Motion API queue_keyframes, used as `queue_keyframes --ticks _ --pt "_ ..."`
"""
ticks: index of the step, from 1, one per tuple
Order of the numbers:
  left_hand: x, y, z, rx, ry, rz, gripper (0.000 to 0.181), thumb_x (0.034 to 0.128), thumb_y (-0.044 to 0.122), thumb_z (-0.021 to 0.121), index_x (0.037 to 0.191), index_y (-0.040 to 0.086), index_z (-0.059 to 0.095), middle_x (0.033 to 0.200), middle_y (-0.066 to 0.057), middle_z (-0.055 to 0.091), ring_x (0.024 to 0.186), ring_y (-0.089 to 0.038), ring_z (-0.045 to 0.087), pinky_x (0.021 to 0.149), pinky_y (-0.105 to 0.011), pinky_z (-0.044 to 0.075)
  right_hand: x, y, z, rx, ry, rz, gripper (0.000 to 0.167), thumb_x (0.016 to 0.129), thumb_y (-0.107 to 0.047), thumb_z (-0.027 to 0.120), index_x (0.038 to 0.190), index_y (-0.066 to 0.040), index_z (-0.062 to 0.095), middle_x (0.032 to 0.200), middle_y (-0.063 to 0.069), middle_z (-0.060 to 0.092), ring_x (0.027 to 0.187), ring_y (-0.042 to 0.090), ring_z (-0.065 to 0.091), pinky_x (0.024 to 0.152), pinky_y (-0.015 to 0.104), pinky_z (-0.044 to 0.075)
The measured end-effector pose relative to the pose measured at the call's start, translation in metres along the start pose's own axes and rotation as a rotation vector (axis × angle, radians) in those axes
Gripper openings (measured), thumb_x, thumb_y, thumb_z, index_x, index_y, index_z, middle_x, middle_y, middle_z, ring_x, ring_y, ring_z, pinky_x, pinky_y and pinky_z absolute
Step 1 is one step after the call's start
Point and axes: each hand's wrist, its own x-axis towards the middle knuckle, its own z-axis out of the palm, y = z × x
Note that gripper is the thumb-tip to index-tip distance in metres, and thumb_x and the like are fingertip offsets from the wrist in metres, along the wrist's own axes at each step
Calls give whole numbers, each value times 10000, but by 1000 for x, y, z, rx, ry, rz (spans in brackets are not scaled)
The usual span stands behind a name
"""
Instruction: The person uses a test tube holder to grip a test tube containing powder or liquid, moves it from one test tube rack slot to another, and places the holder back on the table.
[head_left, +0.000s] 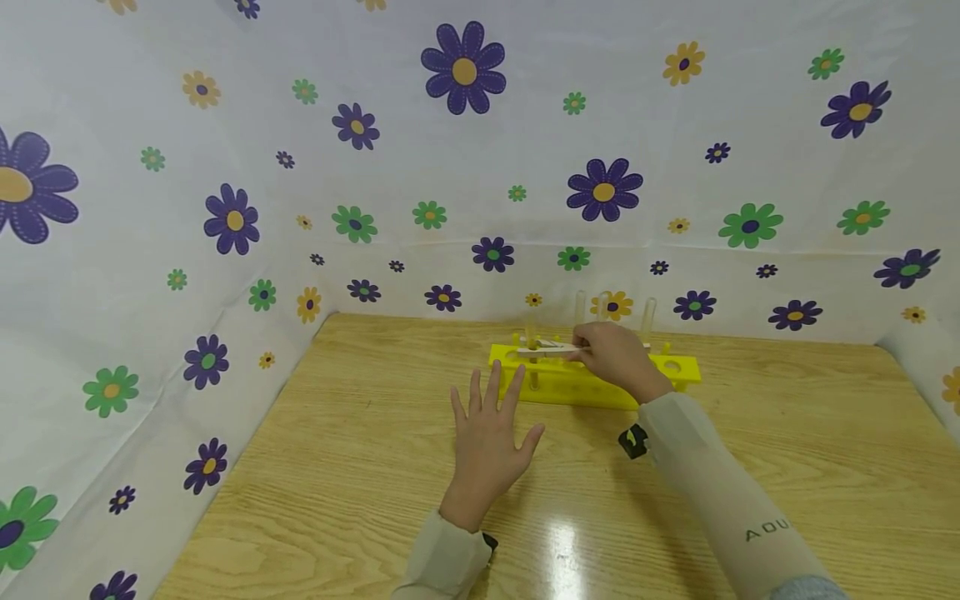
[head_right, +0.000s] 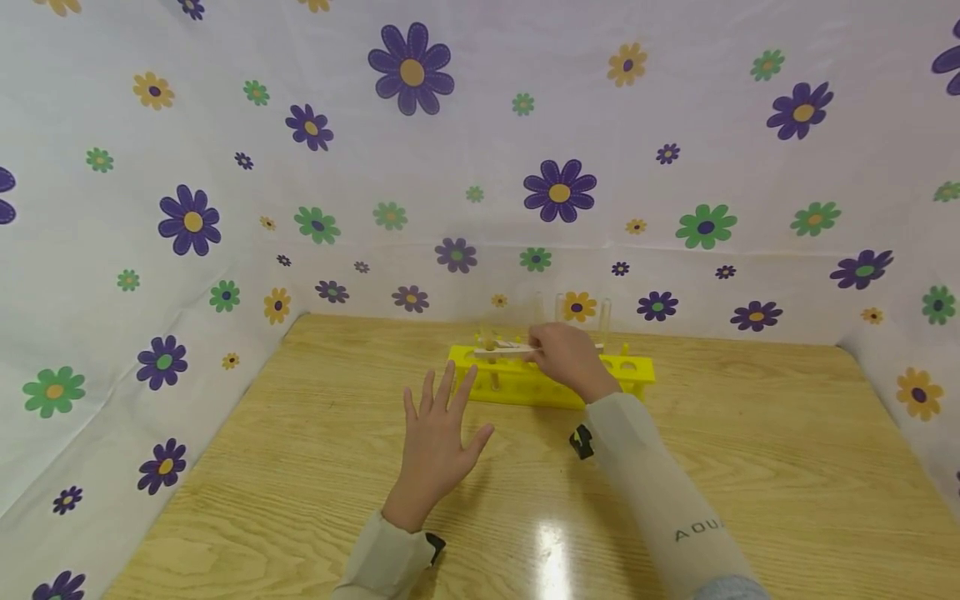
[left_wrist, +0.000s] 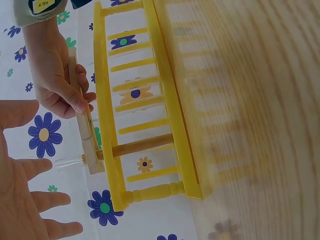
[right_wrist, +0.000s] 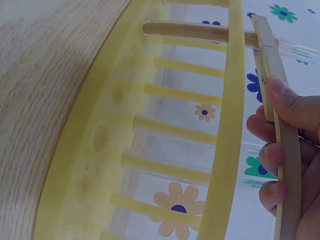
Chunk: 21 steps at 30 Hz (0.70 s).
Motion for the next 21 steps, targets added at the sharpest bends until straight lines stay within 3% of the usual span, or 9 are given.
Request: queue_keyframes --ticks 21 --pt "-2 -1 6 15 -4 2 728 891 496 533 1504 248 229 1551 -128 250 1404 -420 249 1073 -677 173 -1 0 1 -8 -18 15 181 863 -265 670 802 -96 654 741 25 666 585 130 495 580 270 466"
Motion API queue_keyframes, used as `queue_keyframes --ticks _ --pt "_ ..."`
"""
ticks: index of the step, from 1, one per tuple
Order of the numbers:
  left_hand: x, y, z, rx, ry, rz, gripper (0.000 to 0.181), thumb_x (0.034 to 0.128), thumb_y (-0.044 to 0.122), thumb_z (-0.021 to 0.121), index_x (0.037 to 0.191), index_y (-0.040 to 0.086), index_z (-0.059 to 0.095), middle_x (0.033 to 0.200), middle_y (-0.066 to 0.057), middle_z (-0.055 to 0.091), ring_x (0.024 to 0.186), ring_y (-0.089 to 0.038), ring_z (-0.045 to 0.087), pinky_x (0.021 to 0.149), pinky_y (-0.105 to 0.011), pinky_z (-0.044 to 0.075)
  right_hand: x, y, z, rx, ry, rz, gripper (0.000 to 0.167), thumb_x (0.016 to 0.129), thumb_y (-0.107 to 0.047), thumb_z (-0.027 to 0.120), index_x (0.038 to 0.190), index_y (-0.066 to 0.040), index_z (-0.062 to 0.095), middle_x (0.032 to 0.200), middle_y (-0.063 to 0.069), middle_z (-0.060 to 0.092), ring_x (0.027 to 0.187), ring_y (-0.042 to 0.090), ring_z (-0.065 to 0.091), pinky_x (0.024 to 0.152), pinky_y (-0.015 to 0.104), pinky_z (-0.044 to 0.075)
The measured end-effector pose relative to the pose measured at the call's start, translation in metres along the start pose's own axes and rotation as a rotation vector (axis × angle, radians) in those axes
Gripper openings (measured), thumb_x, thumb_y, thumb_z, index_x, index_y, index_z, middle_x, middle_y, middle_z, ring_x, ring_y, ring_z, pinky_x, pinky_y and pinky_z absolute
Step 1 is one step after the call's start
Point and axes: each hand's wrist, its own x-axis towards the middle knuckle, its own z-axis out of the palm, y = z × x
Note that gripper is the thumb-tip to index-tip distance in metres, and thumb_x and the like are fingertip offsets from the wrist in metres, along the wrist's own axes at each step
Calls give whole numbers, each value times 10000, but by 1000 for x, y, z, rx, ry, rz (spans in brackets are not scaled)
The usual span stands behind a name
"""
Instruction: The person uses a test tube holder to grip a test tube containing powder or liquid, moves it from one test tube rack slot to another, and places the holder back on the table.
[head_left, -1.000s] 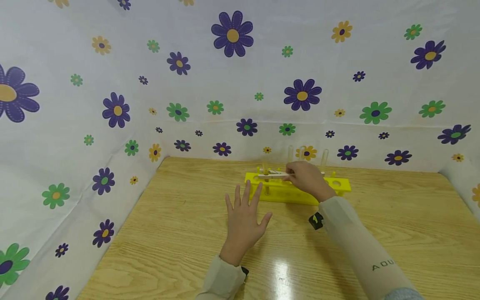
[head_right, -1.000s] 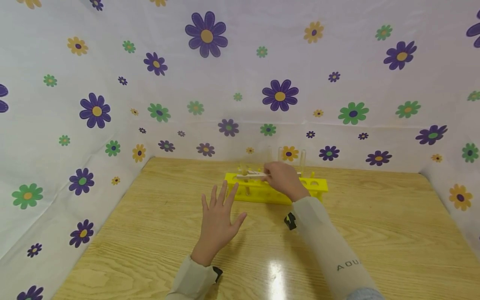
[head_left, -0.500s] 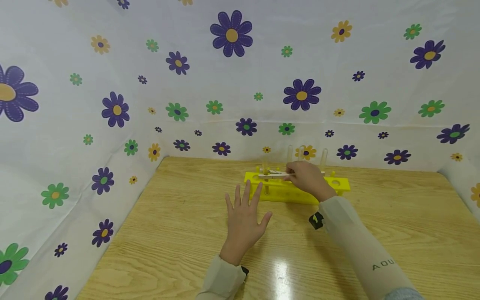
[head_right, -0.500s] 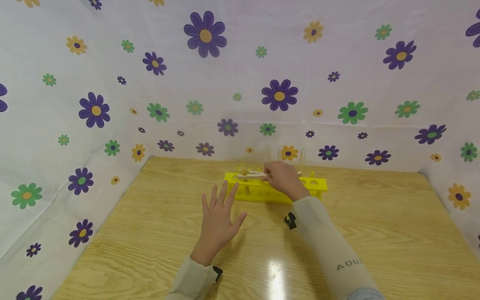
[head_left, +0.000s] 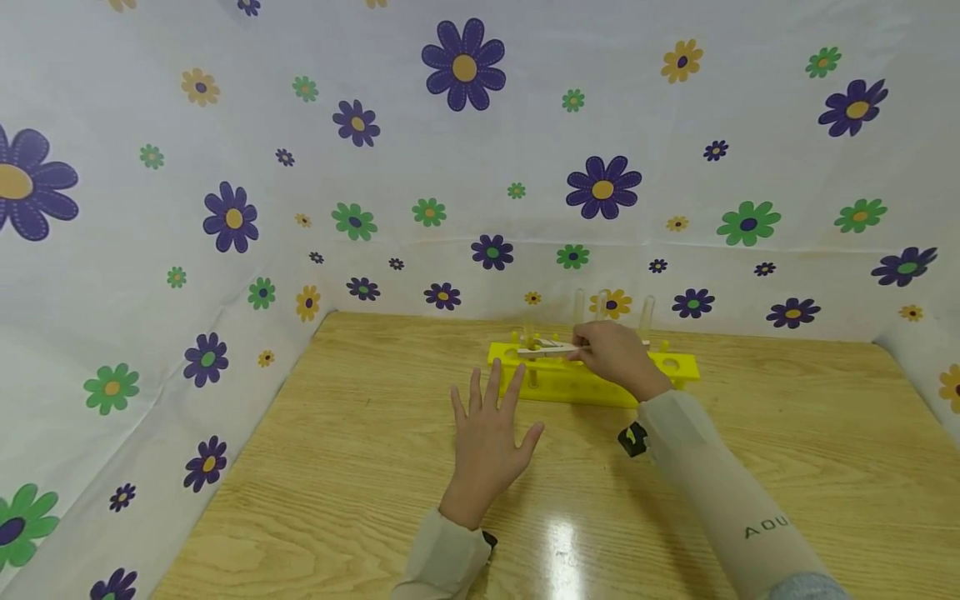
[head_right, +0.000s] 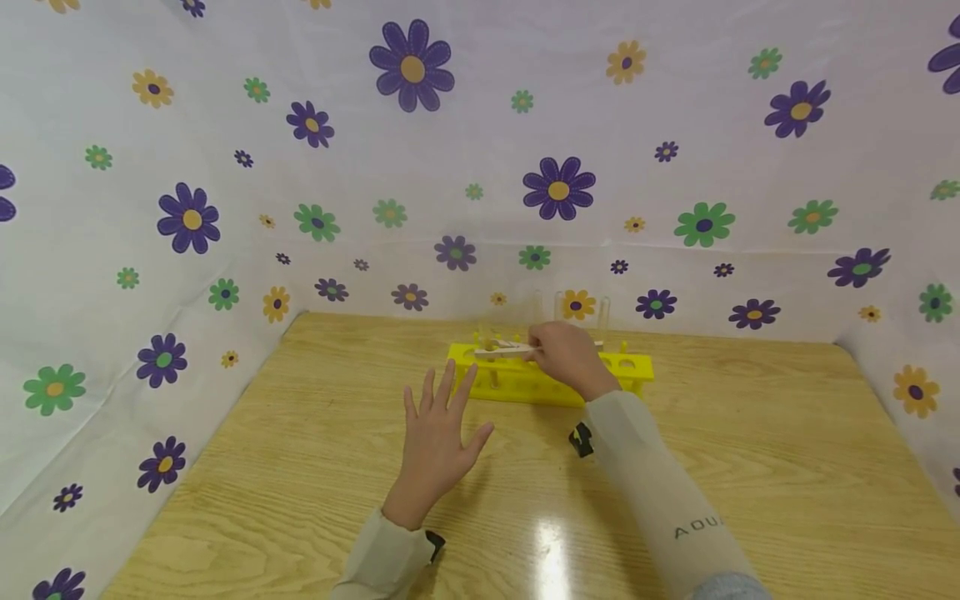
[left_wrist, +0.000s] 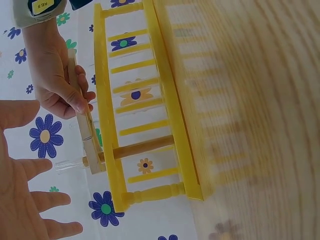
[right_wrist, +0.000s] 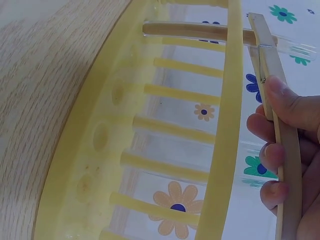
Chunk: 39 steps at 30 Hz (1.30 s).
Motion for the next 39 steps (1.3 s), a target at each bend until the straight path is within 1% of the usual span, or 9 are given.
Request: queue_keyframes --ticks 9,17,20,27,39 --pt "0 0 -1 -8 -5 -2 731 889 484 548 1504 247 230 1553 -134 244 1399 -424 258 1069 -680 178 0 0 -1 4 -2 -3 179 865 -254 668 798 -89 655 746 33 672 572 126 497 565 267 465" --pt "1 0 -3 -18 -20 -8 740 891 488 543 1509 255 210 1556 -132 237 1405 -423 244 1072 -681 169 -2 -1 -3 -21 18 -4 190 854 -269 678 779 -98 643 729 31 664 580 135 499 584 290 480" --pt "1 0 -3 -13 -17 -10 743 892 492 540 1511 259 201 1556 -132 237 1407 -420 243 1072 -679 172 -2 -1 -4 -23 24 -5 193 851 -274 680 777 -100 641 723 28 658 578 133 494 578 285 474" --pt "1 0 -3 -24 6 -8 753 876 460 581 1505 250 224 1552 -133 246 1404 -420 247 1079 -672 160 -1 0 -4 -5 35 -24 200 850 -267 679 754 -100 626 703 25 652 550 117 492 537 269 443" --pt "2 1 -3 -14 -5 -9 744 885 480 556 1507 253 216 1554 -129 243 1406 -418 246 1078 -672 164 -1 2 -6 2 21 -23 195 848 -260 682 752 -100 627 703 22 649 554 119 487 542 269 441"
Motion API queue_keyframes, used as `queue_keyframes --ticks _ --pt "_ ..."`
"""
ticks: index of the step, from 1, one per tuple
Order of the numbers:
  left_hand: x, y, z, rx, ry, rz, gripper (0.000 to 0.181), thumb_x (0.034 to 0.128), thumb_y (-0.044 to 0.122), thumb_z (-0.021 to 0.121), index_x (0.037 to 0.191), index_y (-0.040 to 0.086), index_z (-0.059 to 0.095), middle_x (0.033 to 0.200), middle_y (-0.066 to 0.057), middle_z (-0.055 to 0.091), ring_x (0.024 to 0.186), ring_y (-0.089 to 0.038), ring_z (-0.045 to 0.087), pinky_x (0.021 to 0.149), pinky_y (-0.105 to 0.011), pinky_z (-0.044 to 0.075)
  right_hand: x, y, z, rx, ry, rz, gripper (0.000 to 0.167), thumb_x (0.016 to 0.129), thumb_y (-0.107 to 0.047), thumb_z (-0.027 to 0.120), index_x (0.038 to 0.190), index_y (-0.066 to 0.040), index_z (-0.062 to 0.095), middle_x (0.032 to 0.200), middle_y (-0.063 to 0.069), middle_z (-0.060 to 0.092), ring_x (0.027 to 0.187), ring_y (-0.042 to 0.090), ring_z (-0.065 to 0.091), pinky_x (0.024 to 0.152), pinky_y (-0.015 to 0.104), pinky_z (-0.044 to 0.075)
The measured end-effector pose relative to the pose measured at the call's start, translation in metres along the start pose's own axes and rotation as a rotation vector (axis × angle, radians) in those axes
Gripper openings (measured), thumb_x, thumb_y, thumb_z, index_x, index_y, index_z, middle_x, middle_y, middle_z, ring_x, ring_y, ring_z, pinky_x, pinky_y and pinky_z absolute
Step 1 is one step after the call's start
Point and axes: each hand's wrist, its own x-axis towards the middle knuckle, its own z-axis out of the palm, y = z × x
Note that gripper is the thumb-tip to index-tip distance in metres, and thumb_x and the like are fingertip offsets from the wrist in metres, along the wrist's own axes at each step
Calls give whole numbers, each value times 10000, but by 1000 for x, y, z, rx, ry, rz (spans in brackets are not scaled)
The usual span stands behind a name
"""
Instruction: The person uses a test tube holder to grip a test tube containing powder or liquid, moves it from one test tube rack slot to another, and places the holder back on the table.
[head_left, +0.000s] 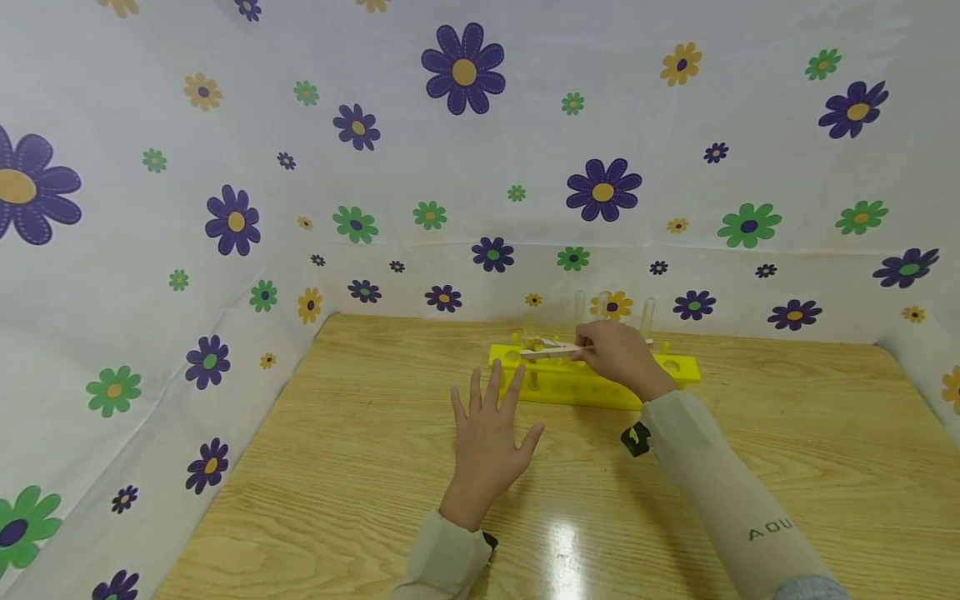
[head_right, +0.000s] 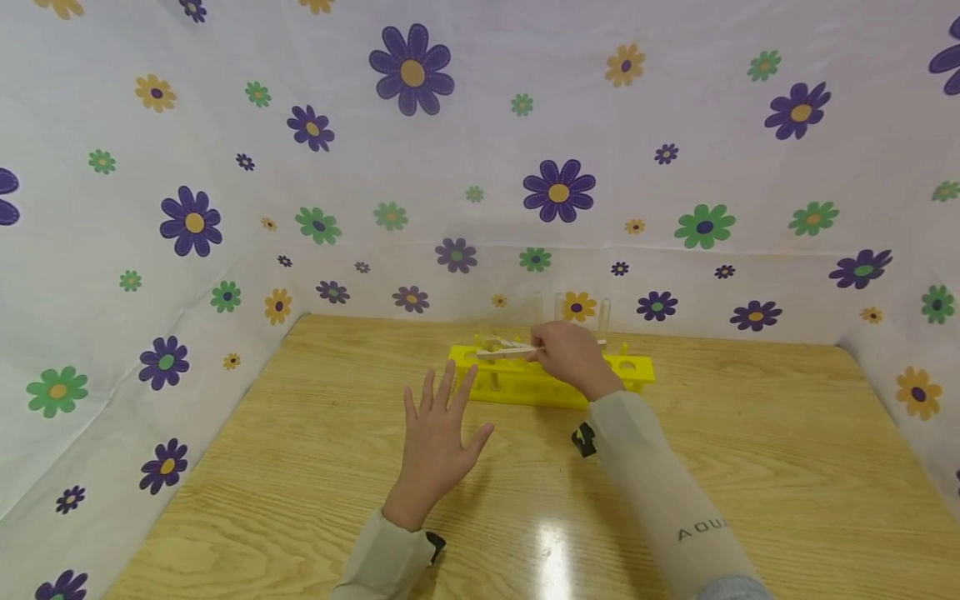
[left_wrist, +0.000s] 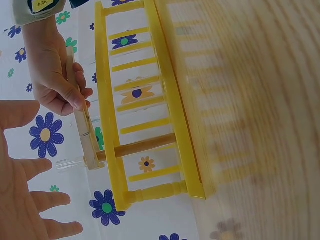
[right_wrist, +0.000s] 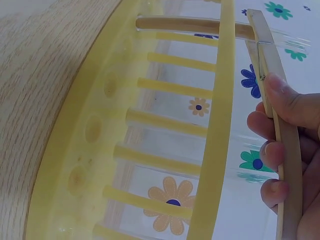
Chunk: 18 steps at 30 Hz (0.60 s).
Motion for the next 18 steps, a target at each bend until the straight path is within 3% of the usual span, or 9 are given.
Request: queue_keyframes --ticks 18 --pt "0 1 1 -4 -1 1 751 884 473 560 1509 254 206 1555 -131 240 1410 -418 234 1078 -675 157 -2 2 -2 -11 16 -10 204 843 -279 686 757 -102 629 707 18 655 554 117 498 539 271 445"
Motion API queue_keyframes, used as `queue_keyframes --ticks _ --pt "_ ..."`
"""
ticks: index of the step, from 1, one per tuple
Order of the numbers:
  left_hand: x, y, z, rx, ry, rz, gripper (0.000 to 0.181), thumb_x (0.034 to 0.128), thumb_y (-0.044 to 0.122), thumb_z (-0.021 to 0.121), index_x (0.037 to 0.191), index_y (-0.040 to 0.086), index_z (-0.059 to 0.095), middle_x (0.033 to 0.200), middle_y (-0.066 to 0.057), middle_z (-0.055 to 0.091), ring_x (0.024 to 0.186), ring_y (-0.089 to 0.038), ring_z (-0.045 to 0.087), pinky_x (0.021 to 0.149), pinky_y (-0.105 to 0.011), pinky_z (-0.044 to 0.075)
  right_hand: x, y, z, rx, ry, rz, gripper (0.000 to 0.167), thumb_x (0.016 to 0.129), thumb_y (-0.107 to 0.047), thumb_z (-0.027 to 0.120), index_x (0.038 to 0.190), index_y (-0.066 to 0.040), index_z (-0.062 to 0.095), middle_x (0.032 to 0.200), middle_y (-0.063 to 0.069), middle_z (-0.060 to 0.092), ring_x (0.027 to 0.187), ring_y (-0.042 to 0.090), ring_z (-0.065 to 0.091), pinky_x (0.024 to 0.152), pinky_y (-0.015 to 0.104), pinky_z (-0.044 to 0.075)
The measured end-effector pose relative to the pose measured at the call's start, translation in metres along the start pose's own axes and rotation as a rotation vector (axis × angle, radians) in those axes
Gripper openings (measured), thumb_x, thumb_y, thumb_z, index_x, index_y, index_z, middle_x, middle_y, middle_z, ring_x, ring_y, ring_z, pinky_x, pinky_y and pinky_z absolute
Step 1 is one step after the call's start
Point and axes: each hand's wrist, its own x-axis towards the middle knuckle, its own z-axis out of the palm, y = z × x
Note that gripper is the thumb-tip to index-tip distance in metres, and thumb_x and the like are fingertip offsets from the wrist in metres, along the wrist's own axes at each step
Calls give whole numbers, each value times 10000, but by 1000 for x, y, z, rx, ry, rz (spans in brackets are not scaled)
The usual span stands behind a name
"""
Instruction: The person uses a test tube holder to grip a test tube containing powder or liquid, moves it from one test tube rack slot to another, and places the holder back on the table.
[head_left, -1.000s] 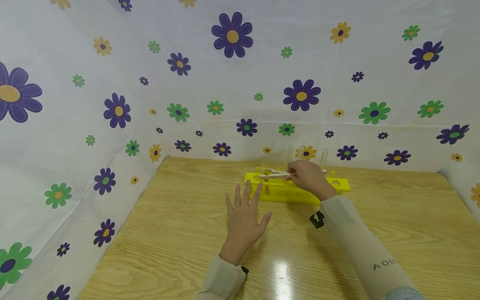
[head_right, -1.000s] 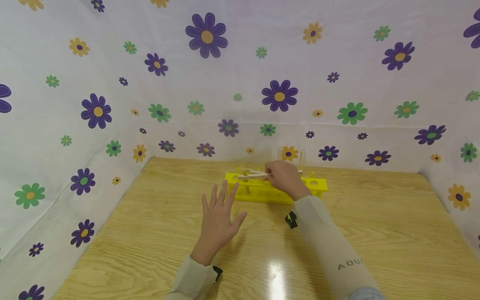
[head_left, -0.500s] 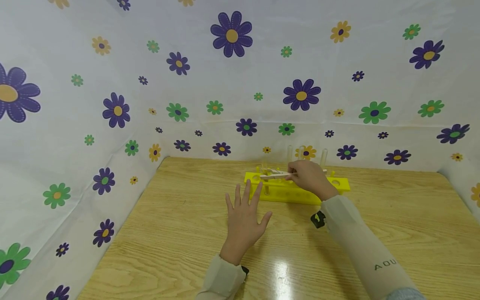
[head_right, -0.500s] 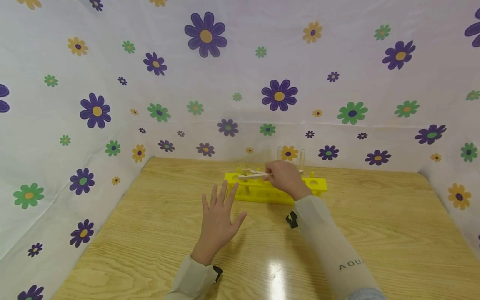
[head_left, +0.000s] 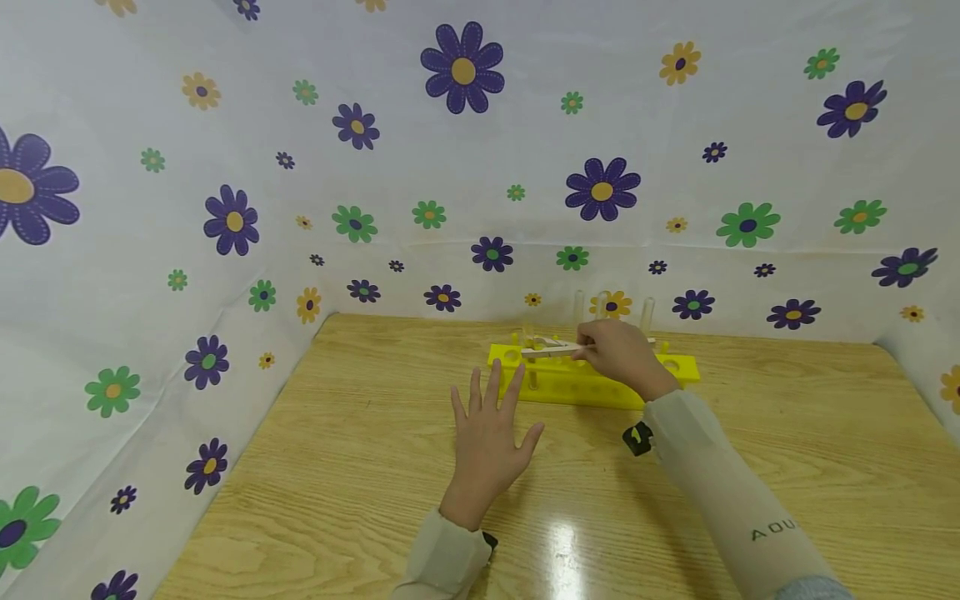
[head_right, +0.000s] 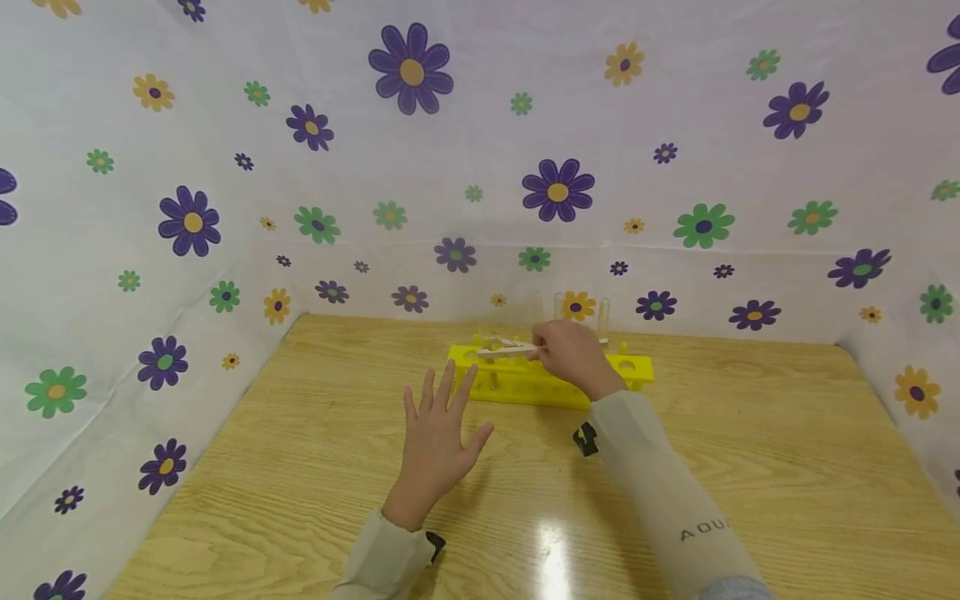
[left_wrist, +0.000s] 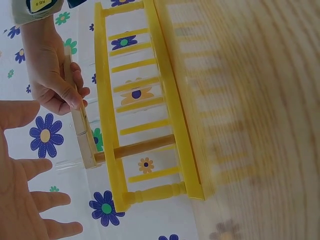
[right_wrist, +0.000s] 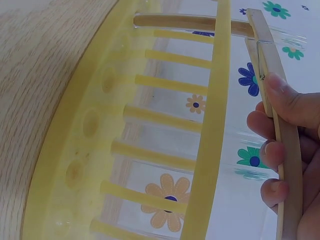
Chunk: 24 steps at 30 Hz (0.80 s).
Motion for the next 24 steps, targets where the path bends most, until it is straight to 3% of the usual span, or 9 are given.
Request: queue_keyframes --ticks 24 --pt "0 1 0 10 3 9 744 882 467 565 1505 243 225 1550 -137 249 1398 -430 255 1073 -680 162 -2 3 0 -6 -14 20 200 845 -288 685 776 -106 637 722 20 663 564 122 497 550 263 452"
